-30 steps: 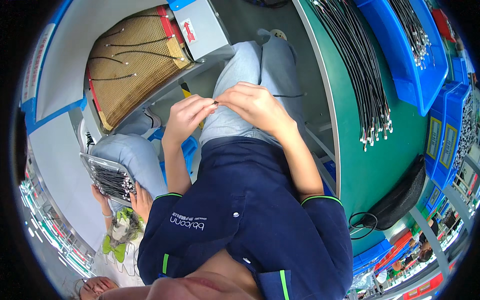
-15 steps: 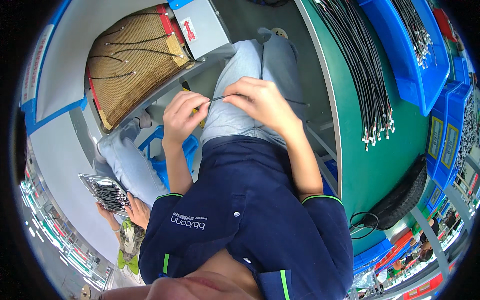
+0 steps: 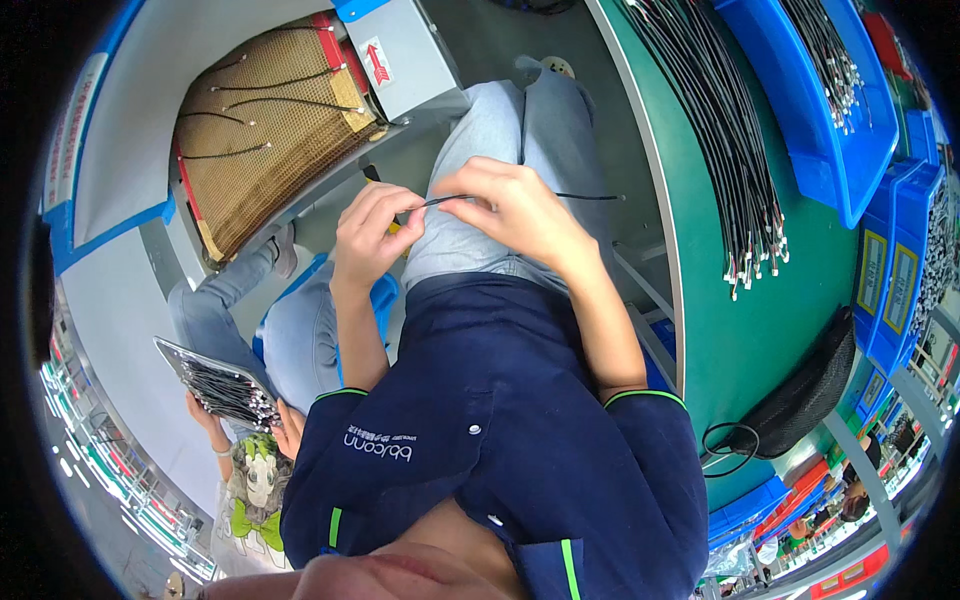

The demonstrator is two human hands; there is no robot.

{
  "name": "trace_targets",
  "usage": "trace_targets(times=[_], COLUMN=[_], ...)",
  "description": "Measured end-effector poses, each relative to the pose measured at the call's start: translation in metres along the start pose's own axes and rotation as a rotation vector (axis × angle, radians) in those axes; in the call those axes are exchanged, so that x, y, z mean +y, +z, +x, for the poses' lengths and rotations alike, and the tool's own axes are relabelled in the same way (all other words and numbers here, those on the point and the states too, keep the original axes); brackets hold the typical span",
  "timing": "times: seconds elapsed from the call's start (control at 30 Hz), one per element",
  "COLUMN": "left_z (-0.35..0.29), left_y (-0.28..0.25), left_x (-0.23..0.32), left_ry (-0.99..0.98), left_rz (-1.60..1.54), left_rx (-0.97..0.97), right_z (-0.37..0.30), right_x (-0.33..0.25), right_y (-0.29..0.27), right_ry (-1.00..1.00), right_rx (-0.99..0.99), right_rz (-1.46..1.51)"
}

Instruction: The person assembles small electronic wire components by hand at an industrial workbench.

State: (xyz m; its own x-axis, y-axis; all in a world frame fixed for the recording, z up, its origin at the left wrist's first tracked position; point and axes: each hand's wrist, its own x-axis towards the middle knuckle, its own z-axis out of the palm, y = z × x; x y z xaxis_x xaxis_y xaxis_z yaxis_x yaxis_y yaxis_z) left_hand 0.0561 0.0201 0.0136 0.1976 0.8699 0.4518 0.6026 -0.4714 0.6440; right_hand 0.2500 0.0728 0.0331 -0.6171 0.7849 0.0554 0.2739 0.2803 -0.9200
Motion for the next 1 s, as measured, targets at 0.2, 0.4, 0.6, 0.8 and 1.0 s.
trace_targets(times=[0.2,0.4,0.6,0.8,1.0], left_z=[0.002,-0.003,-0.008,-0.013,-0.022], left_y=[0.0,-0.009,-0.021,-0.027,-0.041], left_x=[0.005,-0.001,-0.011,-0.013,-0.019], left_ry=[-0.021,-0.056,-0.101,-0.152,-0.175], left_rz=[0.014,0.052,0.119,0.152,0.18], left_rx=[-0.001,-0.008,0.02,0.008,0.003], right_z=[0.0,-0.006,-0.017,-0.017,-0.019], right_x=[0.0,0.009,0.012,0.014,0.018], right_y=[0.002,-0.017,-0.041,-0.042,-0.043], right_ry=[-0.033,0.058,0.194,0.144,0.117], right_rx=[0.015,0.011,-0.06,0.009,0.096], right_rz=[-0.017,-0.034,-0.078,-0.071,-0.199])
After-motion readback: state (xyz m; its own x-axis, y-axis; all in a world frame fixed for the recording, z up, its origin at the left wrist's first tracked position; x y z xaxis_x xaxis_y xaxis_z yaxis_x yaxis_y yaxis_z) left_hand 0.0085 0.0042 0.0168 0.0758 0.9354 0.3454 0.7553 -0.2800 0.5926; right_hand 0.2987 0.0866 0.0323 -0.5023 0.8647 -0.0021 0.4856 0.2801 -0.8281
